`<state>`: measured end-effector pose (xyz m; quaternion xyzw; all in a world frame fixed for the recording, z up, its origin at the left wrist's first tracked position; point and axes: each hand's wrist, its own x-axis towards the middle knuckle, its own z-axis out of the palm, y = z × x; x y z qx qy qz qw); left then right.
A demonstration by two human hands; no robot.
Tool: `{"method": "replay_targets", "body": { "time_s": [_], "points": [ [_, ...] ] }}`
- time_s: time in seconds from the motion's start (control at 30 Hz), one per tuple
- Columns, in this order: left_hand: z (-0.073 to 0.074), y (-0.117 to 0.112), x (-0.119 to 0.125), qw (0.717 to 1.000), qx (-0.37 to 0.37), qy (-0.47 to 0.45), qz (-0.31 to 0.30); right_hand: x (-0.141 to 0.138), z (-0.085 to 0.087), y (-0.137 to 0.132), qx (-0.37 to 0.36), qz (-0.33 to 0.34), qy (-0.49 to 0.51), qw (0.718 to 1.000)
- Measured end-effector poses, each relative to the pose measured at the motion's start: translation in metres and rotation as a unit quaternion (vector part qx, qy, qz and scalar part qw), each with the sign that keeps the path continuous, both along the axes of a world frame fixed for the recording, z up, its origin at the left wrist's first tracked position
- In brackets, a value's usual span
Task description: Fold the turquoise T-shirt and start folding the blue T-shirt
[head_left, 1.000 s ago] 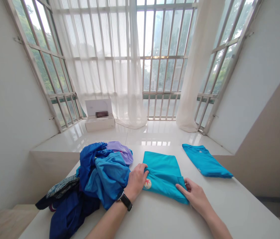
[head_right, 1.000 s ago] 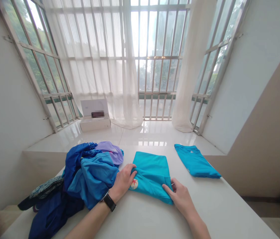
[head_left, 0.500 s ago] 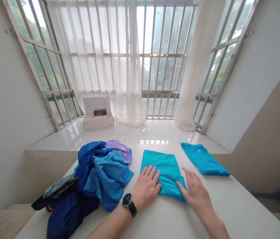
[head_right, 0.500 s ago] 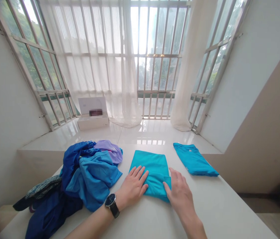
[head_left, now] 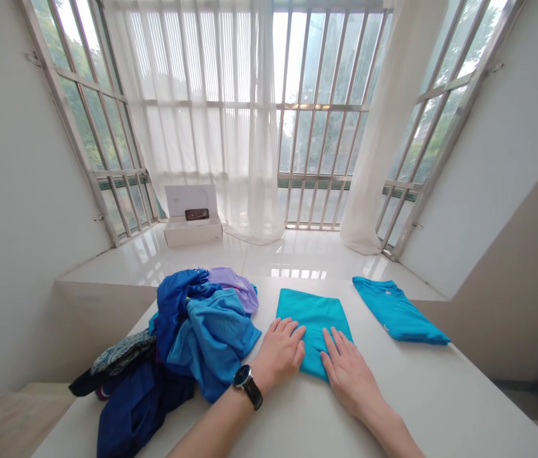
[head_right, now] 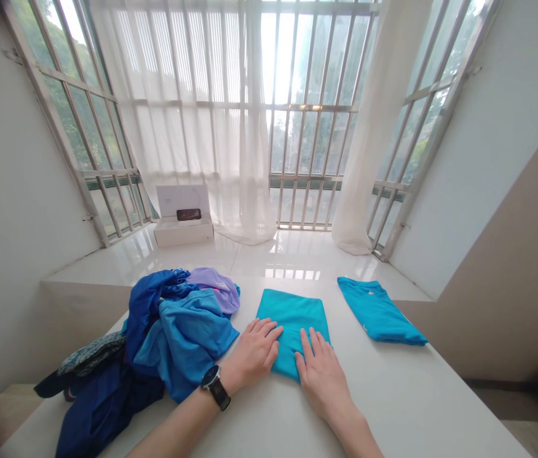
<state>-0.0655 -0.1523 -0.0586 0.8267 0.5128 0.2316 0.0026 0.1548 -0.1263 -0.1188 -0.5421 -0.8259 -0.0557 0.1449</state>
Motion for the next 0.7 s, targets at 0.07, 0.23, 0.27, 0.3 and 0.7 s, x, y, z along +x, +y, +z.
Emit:
{"method": "replay_targets", "body": {
  "time_s": [0.07,0.23,0.27,0.3,0.7],
  "points": [
    [0.007,0.002,-0.009,1.000,-0.016,-0.003,0.013,0.005,-0.001,0.002,0.024,0.015,0.007,1.000],
    [0.029,-0.003,-0.016,0.999,-0.044,0.015,0.010,0.037,0.018,0.022,0.041,0.080,-0.019,0.996],
    [0.033,-0.006,-0.013,0.999,-0.042,0.022,0.005,0.044,0.026,0.026,0.059,0.073,-0.023,0.995],
    [0.036,-0.010,-0.009,0.999,-0.042,0.027,-0.006,0.050,0.034,0.027,0.084,0.058,-0.022,0.995],
    [0.028,-0.013,-0.001,0.995,-0.029,-0.011,-0.091,0.019,0.025,-0.064,0.153,-0.029,-0.001,0.988]
  ]
}}
